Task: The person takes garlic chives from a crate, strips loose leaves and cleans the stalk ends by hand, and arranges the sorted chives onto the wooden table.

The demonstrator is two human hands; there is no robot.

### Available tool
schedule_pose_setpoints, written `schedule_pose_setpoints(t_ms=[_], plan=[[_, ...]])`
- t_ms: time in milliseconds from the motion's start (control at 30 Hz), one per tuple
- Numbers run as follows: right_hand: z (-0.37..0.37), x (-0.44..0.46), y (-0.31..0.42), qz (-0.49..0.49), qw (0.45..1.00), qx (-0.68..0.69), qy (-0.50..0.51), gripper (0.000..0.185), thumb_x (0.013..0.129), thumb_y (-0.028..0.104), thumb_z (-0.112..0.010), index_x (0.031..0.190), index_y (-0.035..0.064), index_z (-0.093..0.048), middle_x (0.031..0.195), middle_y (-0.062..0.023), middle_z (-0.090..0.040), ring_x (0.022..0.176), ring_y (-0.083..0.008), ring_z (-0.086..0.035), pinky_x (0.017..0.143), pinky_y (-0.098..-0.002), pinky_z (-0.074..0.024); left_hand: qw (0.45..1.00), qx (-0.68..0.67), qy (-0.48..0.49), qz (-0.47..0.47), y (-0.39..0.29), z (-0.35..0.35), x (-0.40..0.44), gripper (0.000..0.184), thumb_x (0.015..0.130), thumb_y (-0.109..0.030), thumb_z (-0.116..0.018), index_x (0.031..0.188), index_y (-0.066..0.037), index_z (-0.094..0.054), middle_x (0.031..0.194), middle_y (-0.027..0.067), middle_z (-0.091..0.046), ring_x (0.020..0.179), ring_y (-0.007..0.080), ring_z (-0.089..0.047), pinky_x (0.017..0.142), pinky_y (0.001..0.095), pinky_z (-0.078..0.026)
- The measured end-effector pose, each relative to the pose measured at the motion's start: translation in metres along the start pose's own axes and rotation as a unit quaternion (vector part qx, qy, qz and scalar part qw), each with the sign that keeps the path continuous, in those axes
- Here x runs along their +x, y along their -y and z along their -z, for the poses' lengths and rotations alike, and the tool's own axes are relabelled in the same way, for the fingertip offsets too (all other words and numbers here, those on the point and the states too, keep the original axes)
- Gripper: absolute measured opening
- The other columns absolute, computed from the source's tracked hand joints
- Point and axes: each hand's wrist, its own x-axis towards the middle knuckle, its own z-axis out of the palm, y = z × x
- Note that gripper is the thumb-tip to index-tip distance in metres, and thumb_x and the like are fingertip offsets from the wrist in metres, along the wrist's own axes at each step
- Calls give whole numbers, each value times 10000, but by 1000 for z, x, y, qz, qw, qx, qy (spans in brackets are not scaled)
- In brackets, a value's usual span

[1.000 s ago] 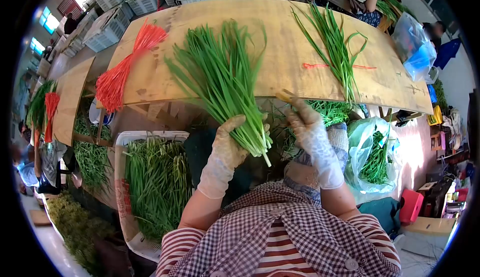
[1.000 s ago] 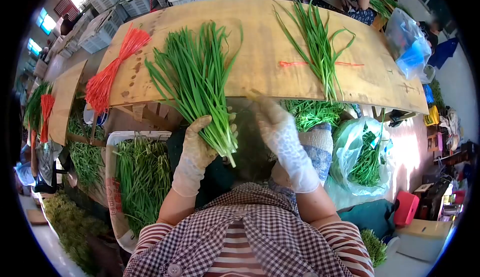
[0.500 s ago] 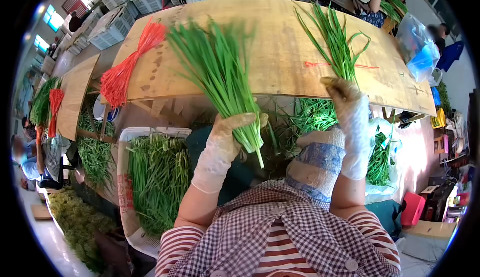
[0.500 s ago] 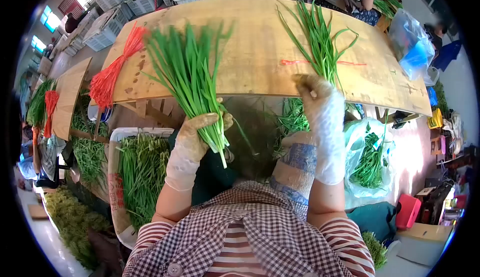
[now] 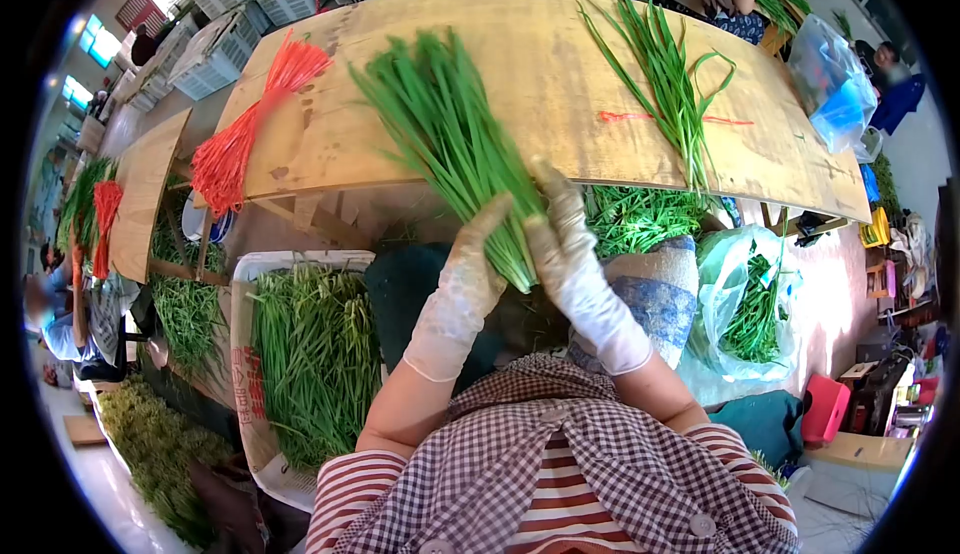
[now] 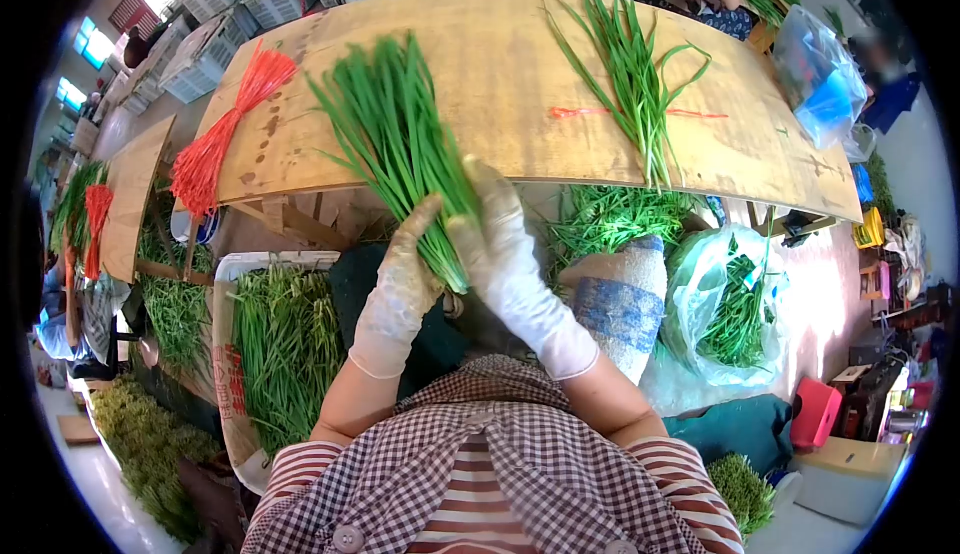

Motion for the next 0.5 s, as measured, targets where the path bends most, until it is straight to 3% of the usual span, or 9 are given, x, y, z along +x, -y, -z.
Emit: schedule_pose_setpoints(t_ms=[67,133,200,233,333,400,500], plan=[[5,5,6,-175,935,309,-13,724,884,347,-640,1424,-7,-312,1301,-212,-501,1191,-281,-497,1012,-389,-407,998,-47,23,18,-9,4,-4,452,847,-203,-699,1232,-25,-541,1093,80,-644,971,189,-640,829,338,-553],[13,6,-5,-244,947,205,26,741,865,244,-694,1431,-10,-287,1260,-174,-536,1143,-236,-530,987,-332,-428,1000,-11,0,1,-11,6,-8,470,843,-220,-703,1229,-10,-536,1091,93,-643,972,198,-643,834,339,-552],[10,9,5,-227,970,52,69,741,857,150,-709,1442,6,-278,1240,-131,-552,1117,-200,-537,976,-308,-433,997,53,-52,-9,-10,12,-11,466,848,-232,-700,1215,5,-539,1096,106,-642,970,211,-646,837,343,-553],[-1,2,-19,-139,989,16,53,737,831,57,-714,1431,-14,-293,1224,-127,-566,1115,-197,-538,971,-301,-437,989,139,-40,-35,-3,30,1,455,835,-197,-682,1199,36,-543,1092,138,-643,976,249,-648,860,369,-547],[5,1,-35,-244,955,127,108,690,834,99,-672,1417,-34,-328,1256,-221,-564,1168,-224,-540,954,-316,-450,986,144,-38,-69,-3,41,-2,457,772,-95,-636,1188,71,-541,1106,172,-639,1001,279,-646,892,396,-538],[18,6,-30,-259,954,115,98,614,871,83,-616,1411,-32,-349,1255,-199,-571,1136,-199,-558,950,-283,-443,1000,4,14,-5,-19,42,-9,507,654,-6,-543,1143,130,-539,1092,234,-633,1014,339,-641,928,448,-529],[23,11,2,-310,920,218,96,656,865,86,-652,1419,-45,-326,1258,-186,-566,1157,-216,-540,957,-286,-443,999,-46,-2,13,-21,55,-5,439,656,4,-534,1075,130,-570,1038,230,-646,992,339,-642,924,460,-530]])
